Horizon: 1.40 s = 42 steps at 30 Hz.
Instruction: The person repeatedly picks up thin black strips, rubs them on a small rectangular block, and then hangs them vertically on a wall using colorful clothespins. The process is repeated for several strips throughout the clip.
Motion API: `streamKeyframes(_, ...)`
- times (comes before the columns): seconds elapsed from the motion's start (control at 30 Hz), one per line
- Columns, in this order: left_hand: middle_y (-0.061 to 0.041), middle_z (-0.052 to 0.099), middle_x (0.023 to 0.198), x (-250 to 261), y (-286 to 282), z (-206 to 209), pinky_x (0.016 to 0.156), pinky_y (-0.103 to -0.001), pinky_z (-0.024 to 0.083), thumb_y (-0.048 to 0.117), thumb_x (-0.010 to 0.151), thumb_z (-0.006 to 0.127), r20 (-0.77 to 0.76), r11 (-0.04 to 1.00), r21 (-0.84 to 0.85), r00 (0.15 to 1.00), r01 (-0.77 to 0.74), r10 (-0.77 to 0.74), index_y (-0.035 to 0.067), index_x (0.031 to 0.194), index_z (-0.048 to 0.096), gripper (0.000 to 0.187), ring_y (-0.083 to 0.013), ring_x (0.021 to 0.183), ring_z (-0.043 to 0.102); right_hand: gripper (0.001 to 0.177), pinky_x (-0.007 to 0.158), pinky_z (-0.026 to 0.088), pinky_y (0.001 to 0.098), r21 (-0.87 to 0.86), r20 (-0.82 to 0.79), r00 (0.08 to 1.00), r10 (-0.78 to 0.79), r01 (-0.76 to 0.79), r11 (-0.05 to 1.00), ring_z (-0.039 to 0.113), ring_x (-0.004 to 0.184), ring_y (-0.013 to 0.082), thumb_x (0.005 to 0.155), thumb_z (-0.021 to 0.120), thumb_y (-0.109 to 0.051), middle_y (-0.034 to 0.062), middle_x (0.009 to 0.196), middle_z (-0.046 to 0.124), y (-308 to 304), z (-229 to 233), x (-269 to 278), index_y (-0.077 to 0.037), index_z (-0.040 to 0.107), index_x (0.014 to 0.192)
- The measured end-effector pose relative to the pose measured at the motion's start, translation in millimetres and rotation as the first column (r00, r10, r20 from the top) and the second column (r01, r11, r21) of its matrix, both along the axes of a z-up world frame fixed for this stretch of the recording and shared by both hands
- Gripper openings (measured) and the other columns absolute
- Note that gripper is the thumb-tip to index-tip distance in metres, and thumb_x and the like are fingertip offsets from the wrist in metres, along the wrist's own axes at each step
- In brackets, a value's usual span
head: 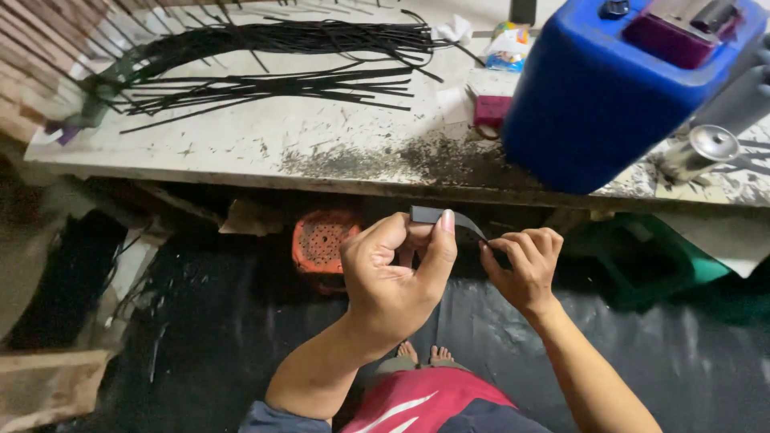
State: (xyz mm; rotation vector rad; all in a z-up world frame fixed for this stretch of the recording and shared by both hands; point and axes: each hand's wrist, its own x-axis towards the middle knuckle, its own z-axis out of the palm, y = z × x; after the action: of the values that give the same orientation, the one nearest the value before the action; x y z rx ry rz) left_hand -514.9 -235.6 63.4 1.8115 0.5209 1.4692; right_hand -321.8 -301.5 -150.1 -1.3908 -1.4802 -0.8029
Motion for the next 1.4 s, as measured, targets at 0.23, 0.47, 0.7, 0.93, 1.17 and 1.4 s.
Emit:
streamKeyframes(0.23, -0.002, 0.052, 0.042, -36, -2, 7, 0.036, -0.022, 0.039, 0.004, 0.087, 0.073, 0.026, 0.987, 0.09, 0.991, -0.131, 0.129, 0.006, 0.062, 0.068, 0.026, -0.0139, 0.034, 0.045, 0.011, 0.087, 0.042, 0.0426, -0.062, -0.032, 0.999, 0.033, -0.035, 0.997, 0.057, 0.081, 0.0259, 0.086, 0.08, -0.018, 0.0026, 0.088, 0.068, 25, -56, -19, -0.014, 0.073, 0.093)
streamKeyframes(0.47, 0.003, 0.05, 0.056, -77, -5, 18, 0.045, -0.024, 0.034, 0.013, 0.094, 0.069, -0.134, 0.971, 0.045, 0.961, -0.236, 0.24, 0.01, 0.063, 0.051, 0.036, -0.0068, 0.049, 0.036, 0.014, 0.089, 0.034, 0.04, -0.204, -0.029, 0.998, -0.053, 0.046, 0.978, 0.06, 0.088, 0.0205, 0.091, 0.082, -0.018, -0.0057, 0.09, 0.069, 43, -94, -35, -0.019, 0.068, 0.089)
streamKeyframes(0.7, 0.006, 0.037, 0.053, -125, 8, 14, 0.044, -0.024, 0.026, 0.011, 0.094, 0.069, -0.123, 0.948, 0.09, 0.941, -0.306, 0.315, 0.01, 0.063, 0.049, 0.037, -0.0052, 0.047, 0.027, 0.015, 0.09, 0.036, 0.0426, -0.26, -0.04, 0.999, -0.005, -0.006, 0.966, 0.062, 0.092, 0.0224, 0.091, 0.083, -0.016, -0.0043, 0.093, 0.07, 65, -118, -36, -0.018, 0.068, 0.091)
streamKeyframes(0.93, 0.003, 0.049, 0.053, -177, 15, 8, 0.044, -0.022, 0.032, 0.008, 0.093, 0.069, -0.11, 0.885, 0.074, 0.878, -0.46, 0.466, 0.008, 0.064, 0.054, 0.032, -0.005, 0.047, 0.034, 0.019, 0.089, 0.039, 0.0431, -0.25, 0.001, 1.0, -0.019, 0.019, 0.968, 0.062, 0.091, 0.0244, 0.093, 0.088, -0.016, -0.003, 0.093, 0.071, 92, -77, -29, -0.017, 0.069, 0.089)
streamKeyframes(1.17, 0.001, 0.05, 0.056, -211, 17, 6, 0.046, -0.023, 0.034, 0.006, 0.092, 0.068, -0.094, 0.843, 0.094, 0.839, -0.529, 0.536, 0.006, 0.067, 0.055, 0.029, -0.0067, 0.048, 0.037, 0.021, 0.084, 0.035, 0.0444, -0.316, 0.058, 0.998, 0.024, -0.005, 0.949, 0.058, 0.099, 0.0301, 0.1, 0.085, -0.017, 0.0017, 0.093, 0.069, 116, -13, -31, -0.013, 0.066, 0.091)
streamKeyframes(1.4, 0.001, 0.052, 0.056, -215, 24, 2, 0.044, -0.021, 0.034, 0.003, 0.091, 0.068, -0.038, 0.828, 0.101, 0.83, -0.551, 0.557, 0.004, 0.067, 0.056, 0.027, -0.0042, 0.048, 0.039, 0.025, 0.092, 0.036, 0.0456, -0.289, 0.026, 0.978, 0.209, -0.193, 0.938, 0.052, 0.094, 0.033, 0.102, 0.082, -0.008, 0.0123, 0.096, 0.065, 158, 69, -45, -0.002, 0.058, 0.097)
